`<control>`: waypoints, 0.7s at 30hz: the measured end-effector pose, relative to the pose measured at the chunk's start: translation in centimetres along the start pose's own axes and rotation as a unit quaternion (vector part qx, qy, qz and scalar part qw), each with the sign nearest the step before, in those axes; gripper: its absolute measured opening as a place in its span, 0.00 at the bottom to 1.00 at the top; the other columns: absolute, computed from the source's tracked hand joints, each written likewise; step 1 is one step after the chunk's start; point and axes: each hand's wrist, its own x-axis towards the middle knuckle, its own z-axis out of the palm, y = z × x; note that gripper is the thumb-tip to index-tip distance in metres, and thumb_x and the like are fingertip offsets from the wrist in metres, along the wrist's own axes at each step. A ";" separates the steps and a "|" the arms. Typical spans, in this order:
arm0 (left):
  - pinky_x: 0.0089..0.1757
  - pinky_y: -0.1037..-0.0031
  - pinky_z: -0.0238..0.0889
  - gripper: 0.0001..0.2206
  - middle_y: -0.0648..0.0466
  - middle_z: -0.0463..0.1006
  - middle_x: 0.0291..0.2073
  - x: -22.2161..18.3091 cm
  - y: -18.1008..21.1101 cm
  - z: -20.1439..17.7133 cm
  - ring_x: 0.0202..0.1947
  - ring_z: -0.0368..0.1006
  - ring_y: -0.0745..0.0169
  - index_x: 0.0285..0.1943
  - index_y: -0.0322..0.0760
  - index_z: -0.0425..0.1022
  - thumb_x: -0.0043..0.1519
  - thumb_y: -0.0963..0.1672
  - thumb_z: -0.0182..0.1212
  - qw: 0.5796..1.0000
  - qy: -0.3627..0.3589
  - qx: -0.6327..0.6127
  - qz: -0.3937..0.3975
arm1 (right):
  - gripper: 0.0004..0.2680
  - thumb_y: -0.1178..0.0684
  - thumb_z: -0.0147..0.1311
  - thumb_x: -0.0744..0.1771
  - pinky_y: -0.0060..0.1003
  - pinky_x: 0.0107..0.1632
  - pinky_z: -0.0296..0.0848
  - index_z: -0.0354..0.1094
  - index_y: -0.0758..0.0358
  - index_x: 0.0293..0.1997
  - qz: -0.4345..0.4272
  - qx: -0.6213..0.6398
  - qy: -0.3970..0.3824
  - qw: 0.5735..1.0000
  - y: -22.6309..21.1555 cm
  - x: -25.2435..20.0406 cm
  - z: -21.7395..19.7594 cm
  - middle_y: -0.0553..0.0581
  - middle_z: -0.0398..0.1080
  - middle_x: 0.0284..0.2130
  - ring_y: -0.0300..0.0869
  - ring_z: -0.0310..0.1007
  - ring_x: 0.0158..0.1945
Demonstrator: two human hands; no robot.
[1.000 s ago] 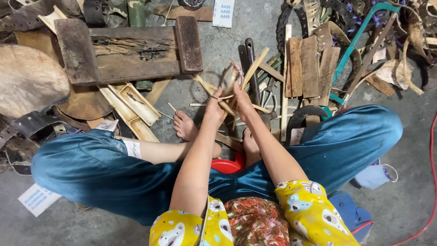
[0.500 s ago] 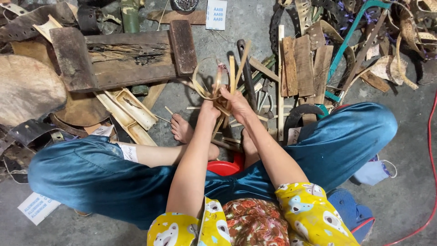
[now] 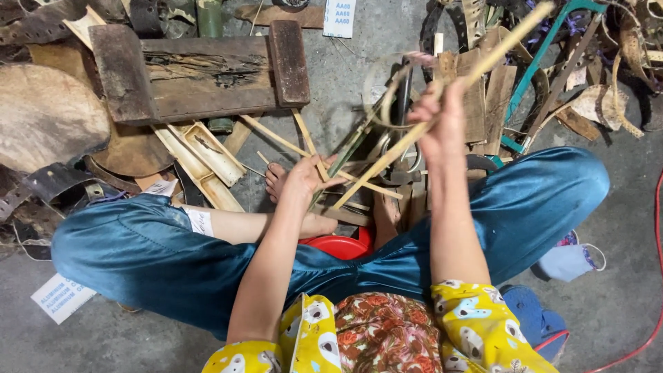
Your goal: The person handles wooden strips, wraps thread around a joint, and fits the components together against a wooden block.
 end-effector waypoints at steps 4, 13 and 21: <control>0.49 0.12 0.49 0.05 0.41 0.72 0.62 -1.5 -1.1 -2.3 0.63 0.65 0.35 0.48 0.36 0.59 0.72 0.43 0.43 0.997 0.044 0.005 0.058 | 0.14 0.32 0.52 0.67 0.21 0.30 0.67 0.66 0.49 0.39 -0.059 -0.008 0.010 0.998 -2.5 -0.8 -1.5 0.37 0.53 0.20 0.27 0.56 0.21; 0.47 0.20 0.59 0.09 0.49 0.70 0.65 -21.1 -6.0 5.2 0.58 0.70 0.35 0.54 0.41 0.59 0.71 0.47 0.47 0.992 0.120 -0.007 0.032 | 0.09 0.39 0.51 0.71 0.16 0.25 0.59 0.67 0.48 0.41 -0.035 0.015 -0.082 0.996 -4.4 -2.0 -1.6 0.36 0.50 0.21 0.22 0.50 0.19; 0.60 0.62 0.75 0.18 0.39 0.70 0.59 -34.4 -12.1 11.0 0.62 0.73 0.50 0.61 0.22 0.67 0.62 0.38 0.57 0.909 -0.021 0.379 0.171 | 0.09 0.46 0.52 0.73 0.19 0.26 0.57 0.74 0.56 0.42 -0.072 0.127 -0.138 0.980 -7.8 -4.5 -1.5 0.41 0.65 0.23 0.26 0.57 0.21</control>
